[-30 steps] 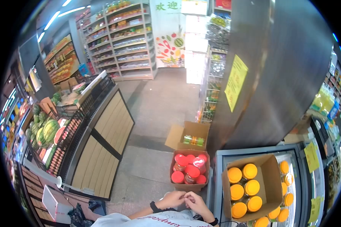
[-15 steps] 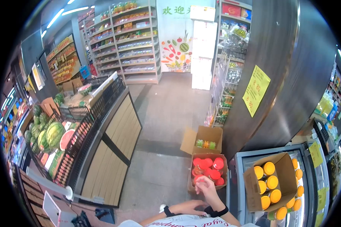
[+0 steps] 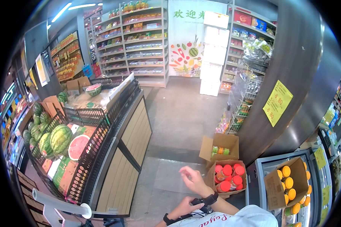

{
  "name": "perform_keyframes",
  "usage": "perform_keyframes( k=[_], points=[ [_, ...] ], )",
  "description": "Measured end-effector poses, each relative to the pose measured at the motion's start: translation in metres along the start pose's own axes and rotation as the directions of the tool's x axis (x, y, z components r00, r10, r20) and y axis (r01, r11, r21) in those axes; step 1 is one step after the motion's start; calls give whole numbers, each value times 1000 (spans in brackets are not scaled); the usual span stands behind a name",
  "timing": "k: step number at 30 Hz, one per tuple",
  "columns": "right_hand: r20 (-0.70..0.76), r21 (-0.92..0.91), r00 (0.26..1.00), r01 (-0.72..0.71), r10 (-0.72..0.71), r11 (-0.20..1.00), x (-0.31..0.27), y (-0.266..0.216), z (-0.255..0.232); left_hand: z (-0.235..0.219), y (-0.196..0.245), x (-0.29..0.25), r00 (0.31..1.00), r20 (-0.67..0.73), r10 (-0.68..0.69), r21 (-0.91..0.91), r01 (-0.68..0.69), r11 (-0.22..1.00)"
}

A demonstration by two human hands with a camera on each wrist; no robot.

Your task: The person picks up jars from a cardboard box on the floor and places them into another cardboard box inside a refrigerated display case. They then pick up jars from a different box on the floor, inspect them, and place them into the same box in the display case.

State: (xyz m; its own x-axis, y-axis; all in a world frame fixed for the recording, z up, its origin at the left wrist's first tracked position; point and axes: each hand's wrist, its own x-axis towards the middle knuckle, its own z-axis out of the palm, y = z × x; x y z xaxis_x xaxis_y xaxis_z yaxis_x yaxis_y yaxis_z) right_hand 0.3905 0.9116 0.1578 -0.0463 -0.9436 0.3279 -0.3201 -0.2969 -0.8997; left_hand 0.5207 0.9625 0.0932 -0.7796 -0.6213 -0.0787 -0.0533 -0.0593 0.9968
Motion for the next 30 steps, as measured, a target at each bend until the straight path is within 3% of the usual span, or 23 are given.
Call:
perform_keyframes(
  k=[2,3,5,7,8,9,11,13,14,15,17,18,19,21,23,25,30],
  points=[
    [59,41,997,45,-47,998,15,-2,16,-16,-12,0,1000,-2,-15,-21,15,1000],
    [89,40,993,68,-71,997,24,-1,21,-30,-23,4,998,21,55,56,-56,997],
    [176,39,983,54,-60,998,41,5,31,-69,3,0,970,-72,-233,242,243,939],
    [268,30,963,-24,15,999,61,22,38,-111,-21,4,948,-316,-41,265,130,955],
    [322,122,945,-96,52,988,68,35,46,-132,-20,4,896,-443,-9,297,156,942],
    [435,105,898,-116,60,988,75,41,50,-154,-16,12,832,-554,33,331,184,926],
    [629,78,775,-136,58,988,96,55,59,-186,11,28,648,-757,77,315,259,913],
    [781,236,604,-43,-163,971,112,87,74,-218,28,58,524,-843,121,305,280,910],
    [809,206,575,-82,-123,975,120,85,71,-233,32,79,491,-847,202,279,90,956],
    [835,180,544,-121,-86,976,133,83,69,-246,40,99,478,-856,197,222,-4,975],
    [832,223,536,-89,-142,971,167,91,67,-262,64,145,492,-844,212,134,-189,973],
    [835,240,528,-88,-159,967,180,96,65,-267,79,166,521,-822,230,141,-205,969],
    [803,292,581,-182,-137,939,198,100,57,-271,91,187,540,-811,226,132,-208,969],
    [731,256,673,-119,-112,959,232,126,44,-285,99,233,568,-758,322,215,-248,945],
    [673,183,739,-122,-34,975,263,126,17,-297,92,278,620,-718,317,198,-255,947],
    [608,55,792,-110,54,992,282,143,5,-308,82,318,749,-631,204,66,-210,976],
    [446,108,875,-264,191,959,311,198,-14,-327,52,418,881,-454,132,50,-122,991]
  ],
)
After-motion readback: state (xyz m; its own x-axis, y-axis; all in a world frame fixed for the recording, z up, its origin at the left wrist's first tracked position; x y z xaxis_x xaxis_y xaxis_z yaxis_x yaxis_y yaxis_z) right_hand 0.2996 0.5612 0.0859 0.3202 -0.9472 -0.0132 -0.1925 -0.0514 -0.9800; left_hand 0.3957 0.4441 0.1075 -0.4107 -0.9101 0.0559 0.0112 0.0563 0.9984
